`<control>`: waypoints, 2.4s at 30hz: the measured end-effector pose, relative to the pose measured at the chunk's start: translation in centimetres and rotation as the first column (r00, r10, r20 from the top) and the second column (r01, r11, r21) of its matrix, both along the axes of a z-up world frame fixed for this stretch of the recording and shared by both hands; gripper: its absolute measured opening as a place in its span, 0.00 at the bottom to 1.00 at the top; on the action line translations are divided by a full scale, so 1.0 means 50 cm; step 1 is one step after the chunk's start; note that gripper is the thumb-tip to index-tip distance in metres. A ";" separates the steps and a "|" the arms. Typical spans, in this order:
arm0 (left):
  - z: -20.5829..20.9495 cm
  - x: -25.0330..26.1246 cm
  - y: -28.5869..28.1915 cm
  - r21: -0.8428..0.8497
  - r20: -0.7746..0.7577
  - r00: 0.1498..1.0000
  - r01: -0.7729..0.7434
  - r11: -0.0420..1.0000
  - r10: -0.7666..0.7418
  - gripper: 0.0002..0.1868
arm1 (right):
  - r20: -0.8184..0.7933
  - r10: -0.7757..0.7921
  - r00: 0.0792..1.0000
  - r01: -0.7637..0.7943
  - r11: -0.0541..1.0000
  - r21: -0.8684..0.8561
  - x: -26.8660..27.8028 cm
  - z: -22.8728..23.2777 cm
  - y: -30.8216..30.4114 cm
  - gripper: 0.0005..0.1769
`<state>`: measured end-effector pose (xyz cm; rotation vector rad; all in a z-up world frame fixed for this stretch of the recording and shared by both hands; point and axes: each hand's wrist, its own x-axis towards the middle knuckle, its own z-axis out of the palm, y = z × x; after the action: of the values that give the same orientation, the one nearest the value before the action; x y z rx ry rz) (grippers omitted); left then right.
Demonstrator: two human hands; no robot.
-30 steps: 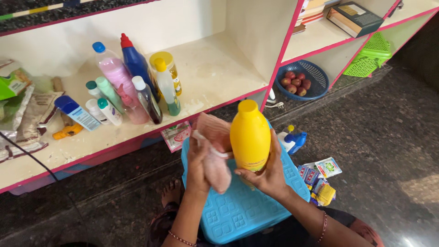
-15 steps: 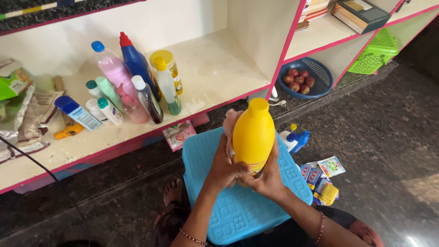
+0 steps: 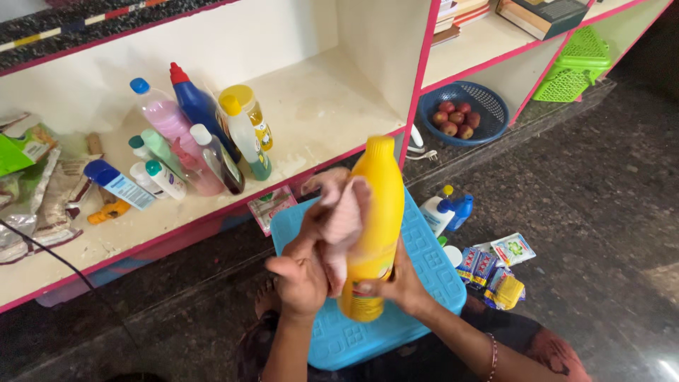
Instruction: The person wipes several plastic bottles one by one with a cloth, including a green bottle, a white bottle, a blue bottle, a yellow bottle, and a white pump bottle. Each bottle is wiped thoroughly and then placed on a nearby shelf.
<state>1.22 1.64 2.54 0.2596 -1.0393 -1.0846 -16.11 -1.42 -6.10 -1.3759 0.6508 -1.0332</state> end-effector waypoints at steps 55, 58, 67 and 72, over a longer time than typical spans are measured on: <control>0.109 -0.080 -0.090 -0.212 0.676 0.555 -0.483 0.850 0.484 0.17 | -0.286 -0.283 0.915 0.148 0.898 -0.415 0.007 -0.053 -0.078 0.73; 0.164 -0.072 -0.127 -0.232 0.772 0.445 -0.465 0.854 0.453 0.22 | -0.356 -0.190 0.915 0.137 0.976 -0.170 0.009 -0.034 -0.069 0.77; -0.028 -0.121 -0.051 0.140 0.316 0.922 -0.278 0.950 0.223 0.31 | -0.316 -0.351 0.882 0.150 0.842 -0.518 0.011 -0.080 -0.084 0.55; -0.077 -0.105 -0.015 -0.007 0.634 0.628 -0.580 0.815 0.452 0.28 | -0.327 -0.396 0.858 0.077 0.729 -0.680 0.006 -0.100 -0.086 0.45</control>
<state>-4.04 0.88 -1.29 1.0799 -1.3119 -0.5538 -15.81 -5.74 -11.09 -2.2451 0.8816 -1.2210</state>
